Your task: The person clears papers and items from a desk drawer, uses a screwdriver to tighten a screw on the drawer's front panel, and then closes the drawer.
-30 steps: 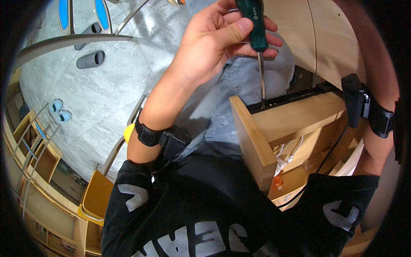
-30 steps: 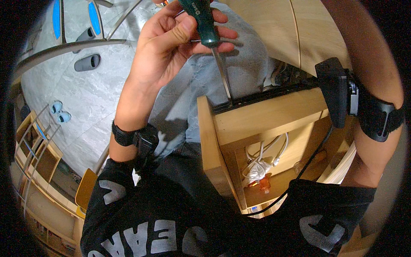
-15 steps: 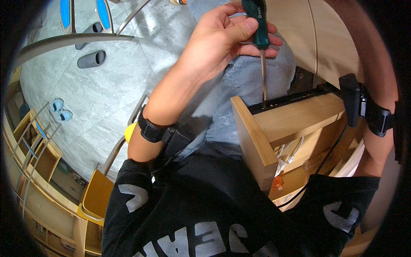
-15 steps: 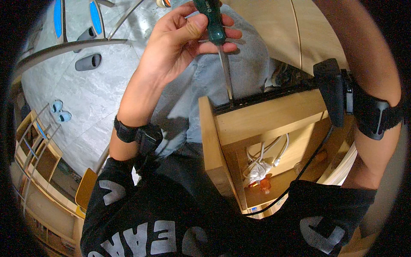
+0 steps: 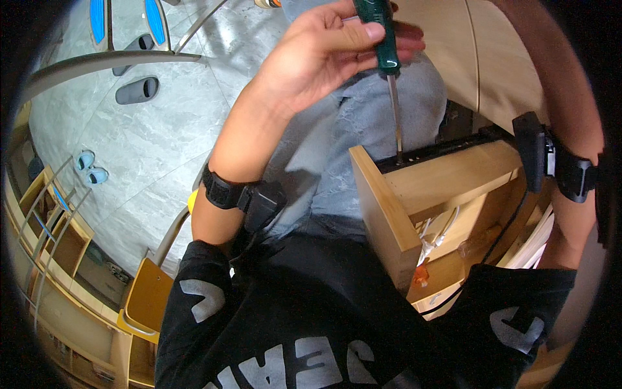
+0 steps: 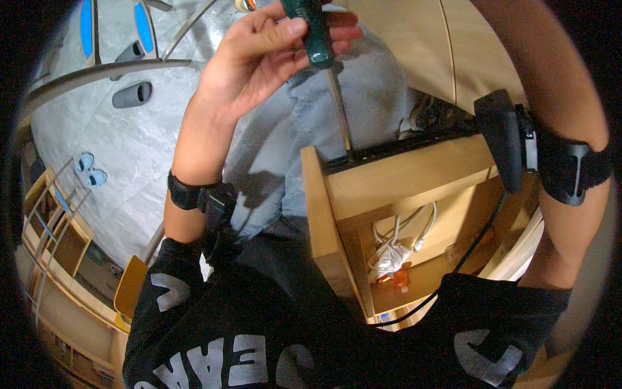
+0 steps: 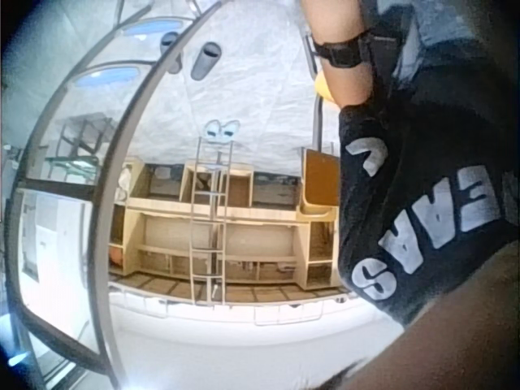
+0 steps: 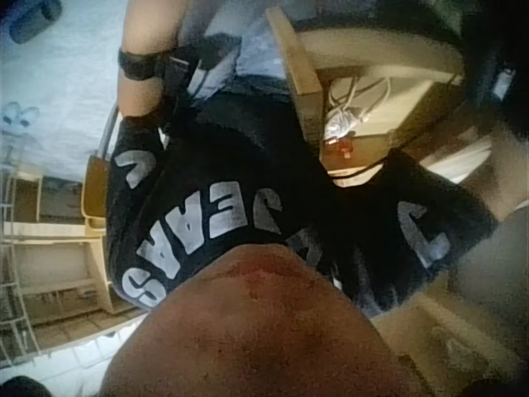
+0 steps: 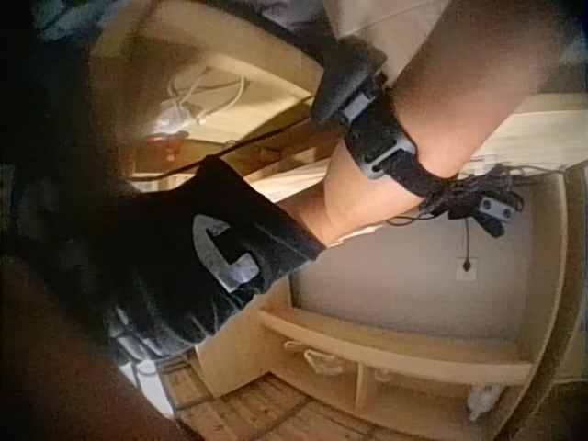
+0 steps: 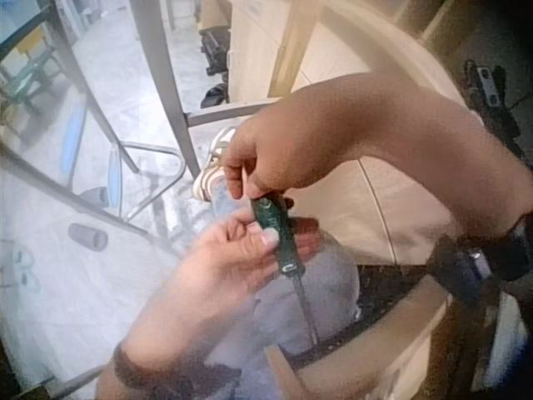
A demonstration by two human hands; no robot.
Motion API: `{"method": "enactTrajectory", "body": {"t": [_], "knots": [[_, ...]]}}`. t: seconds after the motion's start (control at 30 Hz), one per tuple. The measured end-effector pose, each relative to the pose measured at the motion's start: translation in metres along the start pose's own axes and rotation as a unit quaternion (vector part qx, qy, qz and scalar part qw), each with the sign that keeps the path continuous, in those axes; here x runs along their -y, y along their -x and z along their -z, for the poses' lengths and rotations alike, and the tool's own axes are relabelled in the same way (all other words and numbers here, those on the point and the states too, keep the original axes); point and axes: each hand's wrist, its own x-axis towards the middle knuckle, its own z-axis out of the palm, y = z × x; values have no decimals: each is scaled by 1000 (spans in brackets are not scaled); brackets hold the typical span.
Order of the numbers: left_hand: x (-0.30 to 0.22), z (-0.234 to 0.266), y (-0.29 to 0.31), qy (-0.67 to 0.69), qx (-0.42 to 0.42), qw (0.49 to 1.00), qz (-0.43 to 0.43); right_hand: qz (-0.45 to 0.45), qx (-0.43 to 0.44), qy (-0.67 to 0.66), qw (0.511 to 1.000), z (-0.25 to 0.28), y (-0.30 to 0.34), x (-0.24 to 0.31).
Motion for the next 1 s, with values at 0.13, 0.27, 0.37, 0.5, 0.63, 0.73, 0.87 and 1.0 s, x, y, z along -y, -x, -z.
{"method": "enactTrajectory", "body": {"t": [0.13, 0.27, 0.37, 0.5, 0.63, 0.73, 0.87, 1.0], "knots": [[2, 23, -3, -104, 32, 994, -3, -30, -78, -77, 994, -9, -6, 12], [-3, 1, 3, -136, -43, 990, 1, -77, -42, 9, 996, 1, -8, 12], [1, 12, 1, -147, -54, 988, -3, -207, -76, 104, 970, -7, -17, 31], [-1, -1, 2, -183, -84, 980, 3, -110, -79, 88, 987, -5, -12, 27], [-2, 14, -3, -90, 27, 996, 6, -194, -76, 95, 973, -1, -11, 30], [-4, 11, -7, 27, 117, 993, 15, -113, -58, 24, 992, 3, -3, 22], [4, 29, -7, -58, 120, 991, -23, -5, -102, -42, 994, -10, 1, 13], [10, 28, -9, -83, 55, 995, -20, -244, -74, 63, 965, 4, -13, 34]]}}
